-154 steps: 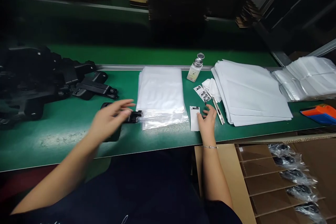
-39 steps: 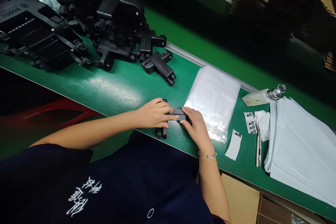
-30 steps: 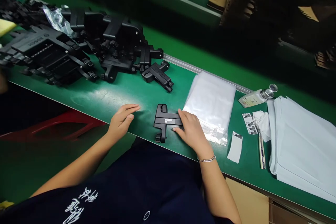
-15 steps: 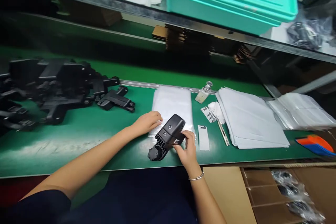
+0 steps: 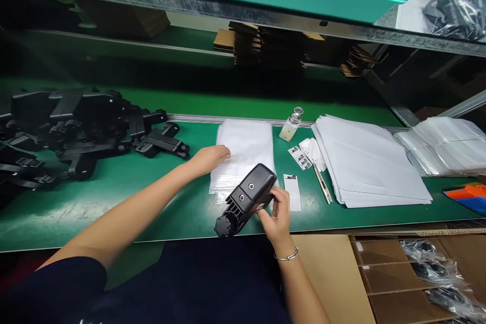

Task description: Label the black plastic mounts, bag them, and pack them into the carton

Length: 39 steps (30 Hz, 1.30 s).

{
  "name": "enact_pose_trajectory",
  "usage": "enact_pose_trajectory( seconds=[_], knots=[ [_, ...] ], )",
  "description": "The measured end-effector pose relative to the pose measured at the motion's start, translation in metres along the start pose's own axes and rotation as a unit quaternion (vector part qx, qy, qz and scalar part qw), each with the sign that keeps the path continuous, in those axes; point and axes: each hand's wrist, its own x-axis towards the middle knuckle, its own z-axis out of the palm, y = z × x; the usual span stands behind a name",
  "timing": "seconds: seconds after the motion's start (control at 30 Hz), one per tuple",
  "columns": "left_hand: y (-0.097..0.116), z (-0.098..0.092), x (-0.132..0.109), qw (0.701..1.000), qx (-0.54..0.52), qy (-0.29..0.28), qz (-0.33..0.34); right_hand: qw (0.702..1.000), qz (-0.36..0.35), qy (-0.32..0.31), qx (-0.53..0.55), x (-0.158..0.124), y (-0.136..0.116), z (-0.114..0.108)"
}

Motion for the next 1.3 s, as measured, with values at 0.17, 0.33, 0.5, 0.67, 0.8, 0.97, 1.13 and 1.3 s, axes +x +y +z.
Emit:
enact_pose_trajectory(
  seconds=[0.17,0.33,0.5,0.67,0.8,0.97,1.13,1.3],
  knots=[
    [-0.012,-0.014,-0.081,0.996,0.082,0.022,-0.02,1.0,-0.012,0.009,-0.012,0.001,-0.001,-0.002],
    [-0.031,0.027,-0.158,0.996,0.066,-0.044,0.037,1.0,-0.02,0.004,-0.022,0.005,-0.003,0.001],
    [-0.027,0.077,-0.18,0.982,-0.077,-0.054,0.161,0.998,-0.042,-0.008,-0.045,0.01,-0.009,0.004],
    [-0.007,0.051,-0.159,0.945,-0.322,-0.014,0.057,0.992,-0.06,-0.058,-0.095,0.015,-0.025,0.005],
    [0.025,0.011,-0.136,0.807,-0.581,0.08,0.065,0.981,-0.089,-0.114,-0.128,0.019,-0.041,0.014],
    [0.059,-0.008,-0.124,0.818,-0.572,0.054,0.014,0.979,-0.088,-0.139,-0.12,0.013,-0.044,0.028],
    [0.065,-0.01,-0.127,0.807,-0.586,0.068,-0.007,0.982,-0.057,-0.141,-0.109,0.006,-0.037,0.031],
    [0.063,-0.012,-0.128,0.805,-0.59,0.064,0.0,0.984,-0.051,-0.144,-0.094,0.007,-0.038,0.035]
  ],
)
